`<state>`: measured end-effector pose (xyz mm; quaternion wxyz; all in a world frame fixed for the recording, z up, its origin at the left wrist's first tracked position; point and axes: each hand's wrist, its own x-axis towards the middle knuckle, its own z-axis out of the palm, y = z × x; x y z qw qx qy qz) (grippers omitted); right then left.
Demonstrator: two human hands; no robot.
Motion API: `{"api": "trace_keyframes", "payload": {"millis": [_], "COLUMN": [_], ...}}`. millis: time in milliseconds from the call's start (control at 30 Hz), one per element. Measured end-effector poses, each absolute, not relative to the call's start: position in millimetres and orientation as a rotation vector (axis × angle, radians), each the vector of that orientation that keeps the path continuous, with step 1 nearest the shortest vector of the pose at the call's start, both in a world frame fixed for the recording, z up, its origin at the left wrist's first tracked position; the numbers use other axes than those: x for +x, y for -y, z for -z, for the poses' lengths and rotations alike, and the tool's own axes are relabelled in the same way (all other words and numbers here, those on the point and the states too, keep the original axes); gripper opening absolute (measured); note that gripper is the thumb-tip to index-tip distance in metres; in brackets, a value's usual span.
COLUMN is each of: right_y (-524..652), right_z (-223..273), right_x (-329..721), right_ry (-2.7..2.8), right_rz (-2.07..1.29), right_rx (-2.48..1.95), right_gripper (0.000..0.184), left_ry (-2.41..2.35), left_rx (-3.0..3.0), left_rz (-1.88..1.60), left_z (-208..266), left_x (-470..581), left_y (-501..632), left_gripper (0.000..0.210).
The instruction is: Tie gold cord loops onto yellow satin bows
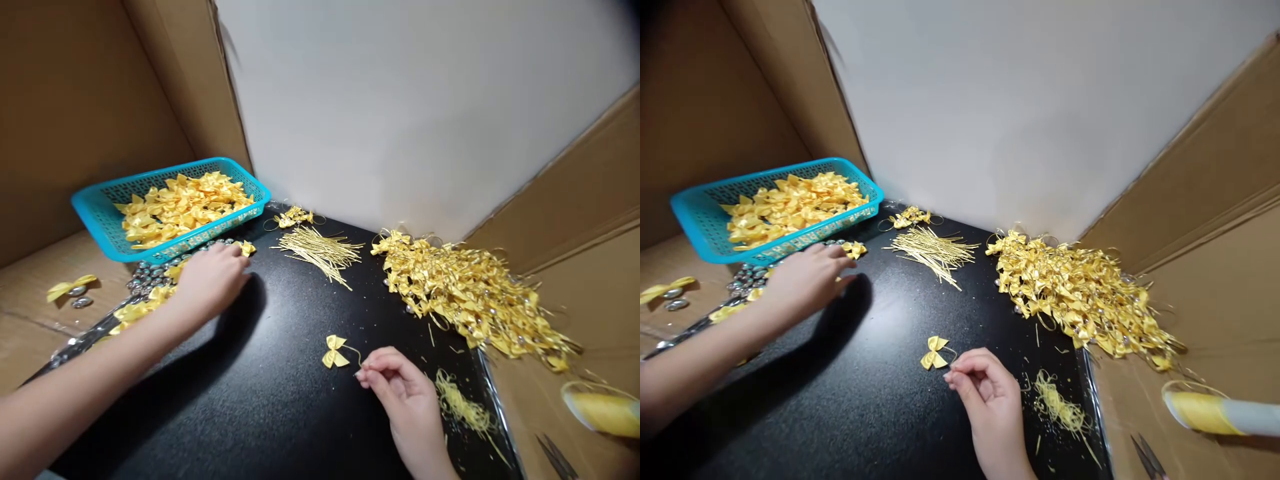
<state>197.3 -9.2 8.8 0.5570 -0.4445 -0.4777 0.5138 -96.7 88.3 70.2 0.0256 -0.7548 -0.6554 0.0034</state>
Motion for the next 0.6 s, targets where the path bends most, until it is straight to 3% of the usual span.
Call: {"api": "trace_keyframes", "payload": {"millis": [333, 600], "right_y": [13.4, 15.2], "right_z": [-0.5, -5.8], "right_x": [196.5, 192.7], "right_ry": [1.098, 1.078], "right_rz": [-1.227, -1.237], "right_rx": [-1.062, -1.083], "right_gripper": [0.011, 0.013], "left_ry": [2.191, 2.169], "left_rx": [-2.077, -2.065], "left_rz": [-0.267, -0.283], "left_z": [-61.9, -70.1], "left_x": [-136.6, -139.1], "left_y": [-109.5, -113.6], "left_gripper": [0.039, 0.043]}}
